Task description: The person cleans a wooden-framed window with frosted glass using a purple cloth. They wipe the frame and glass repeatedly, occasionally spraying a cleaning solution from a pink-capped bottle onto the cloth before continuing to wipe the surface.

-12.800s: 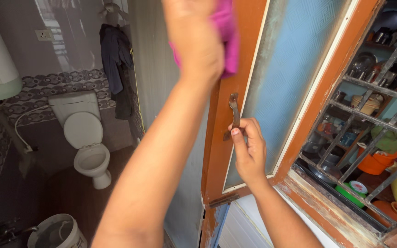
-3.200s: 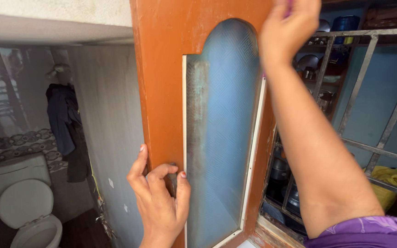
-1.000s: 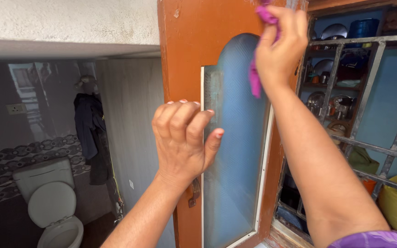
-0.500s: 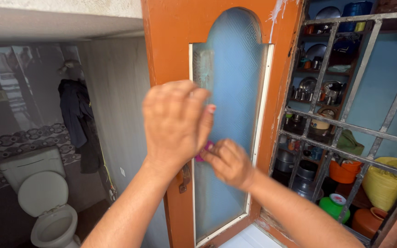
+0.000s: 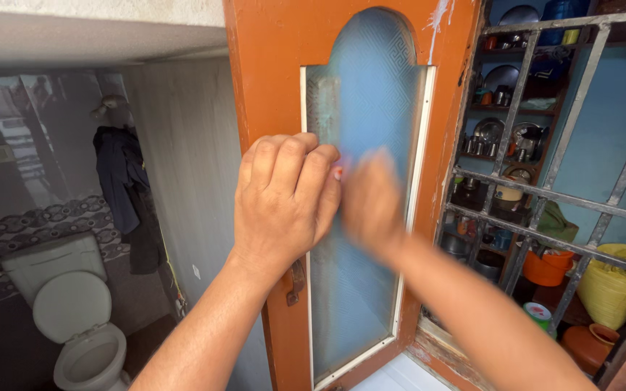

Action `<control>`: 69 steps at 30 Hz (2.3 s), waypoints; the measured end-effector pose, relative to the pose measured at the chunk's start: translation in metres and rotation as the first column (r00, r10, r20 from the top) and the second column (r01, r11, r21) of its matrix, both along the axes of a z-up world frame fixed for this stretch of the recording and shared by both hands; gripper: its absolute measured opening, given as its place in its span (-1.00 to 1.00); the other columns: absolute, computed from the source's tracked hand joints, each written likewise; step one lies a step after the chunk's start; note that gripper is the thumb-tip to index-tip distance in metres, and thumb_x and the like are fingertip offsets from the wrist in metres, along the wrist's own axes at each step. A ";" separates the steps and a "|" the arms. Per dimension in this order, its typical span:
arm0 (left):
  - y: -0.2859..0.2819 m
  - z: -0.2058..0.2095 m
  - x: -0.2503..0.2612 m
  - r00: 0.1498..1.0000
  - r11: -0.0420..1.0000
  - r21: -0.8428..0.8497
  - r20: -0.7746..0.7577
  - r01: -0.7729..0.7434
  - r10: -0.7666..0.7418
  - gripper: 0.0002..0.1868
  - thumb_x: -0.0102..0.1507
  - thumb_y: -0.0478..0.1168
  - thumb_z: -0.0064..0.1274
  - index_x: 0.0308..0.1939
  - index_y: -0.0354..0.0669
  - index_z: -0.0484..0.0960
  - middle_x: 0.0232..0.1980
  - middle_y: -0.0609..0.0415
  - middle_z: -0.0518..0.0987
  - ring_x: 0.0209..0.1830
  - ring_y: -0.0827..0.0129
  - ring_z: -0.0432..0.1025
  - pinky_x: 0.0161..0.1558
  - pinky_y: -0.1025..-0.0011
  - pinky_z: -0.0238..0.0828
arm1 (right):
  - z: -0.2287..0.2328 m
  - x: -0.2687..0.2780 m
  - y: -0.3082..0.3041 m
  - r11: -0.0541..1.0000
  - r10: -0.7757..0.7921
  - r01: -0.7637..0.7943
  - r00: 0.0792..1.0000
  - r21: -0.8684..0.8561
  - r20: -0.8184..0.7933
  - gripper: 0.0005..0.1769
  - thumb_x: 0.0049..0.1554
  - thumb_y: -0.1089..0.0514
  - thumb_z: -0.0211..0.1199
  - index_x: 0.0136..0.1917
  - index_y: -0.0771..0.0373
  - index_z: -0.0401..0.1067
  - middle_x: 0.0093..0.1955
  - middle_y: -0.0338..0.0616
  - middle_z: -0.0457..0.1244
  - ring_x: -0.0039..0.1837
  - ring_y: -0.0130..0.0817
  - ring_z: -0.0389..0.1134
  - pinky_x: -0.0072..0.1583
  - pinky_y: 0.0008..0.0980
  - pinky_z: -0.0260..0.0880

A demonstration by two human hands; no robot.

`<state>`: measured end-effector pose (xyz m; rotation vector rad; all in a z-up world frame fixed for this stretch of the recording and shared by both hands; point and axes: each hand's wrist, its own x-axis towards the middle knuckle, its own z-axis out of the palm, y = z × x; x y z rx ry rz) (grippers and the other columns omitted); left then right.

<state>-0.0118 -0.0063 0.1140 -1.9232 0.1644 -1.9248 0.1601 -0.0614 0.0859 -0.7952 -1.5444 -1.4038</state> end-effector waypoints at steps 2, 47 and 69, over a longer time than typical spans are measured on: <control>0.000 0.001 0.000 1.000 1.000 0.002 0.002 0.018 -0.018 -0.81 0.33 -0.24 0.15 0.01 -0.14 0.57 0.02 0.05 0.47 0.09 0.18 0.38 0.24 0.18 0.30 | -0.026 -0.006 -0.014 0.996 -0.062 0.079 0.955 -0.045 0.290 -0.93 0.26 0.30 0.24 -0.09 0.24 0.39 -0.21 -0.06 0.18 -0.14 -0.17 0.24 -0.13 -0.35 0.27; 0.005 -0.005 0.006 0.982 0.977 0.099 0.034 -0.190 0.187 -0.90 0.33 -0.32 0.09 -0.08 -0.14 0.56 -0.15 0.08 0.41 -0.03 0.20 0.33 0.19 0.24 0.27 | -0.178 0.034 -0.019 0.973 -0.217 0.187 0.936 -0.134 -0.276 -0.64 -0.14 0.41 0.12 -0.03 0.27 0.45 0.01 0.04 0.23 0.07 0.03 0.29 0.13 -0.03 0.35; 0.025 -0.174 0.001 0.931 0.649 -0.669 0.231 0.362 -0.281 -0.48 0.56 0.08 -0.31 0.37 -0.29 0.32 0.24 -0.11 0.32 0.18 0.14 0.34 0.29 0.18 0.30 | -0.195 0.014 0.014 0.987 -0.034 0.004 0.983 -0.161 -0.182 -0.61 -0.07 0.44 0.19 0.05 0.27 0.51 0.01 -0.04 0.29 0.09 -0.03 0.33 0.23 0.02 0.30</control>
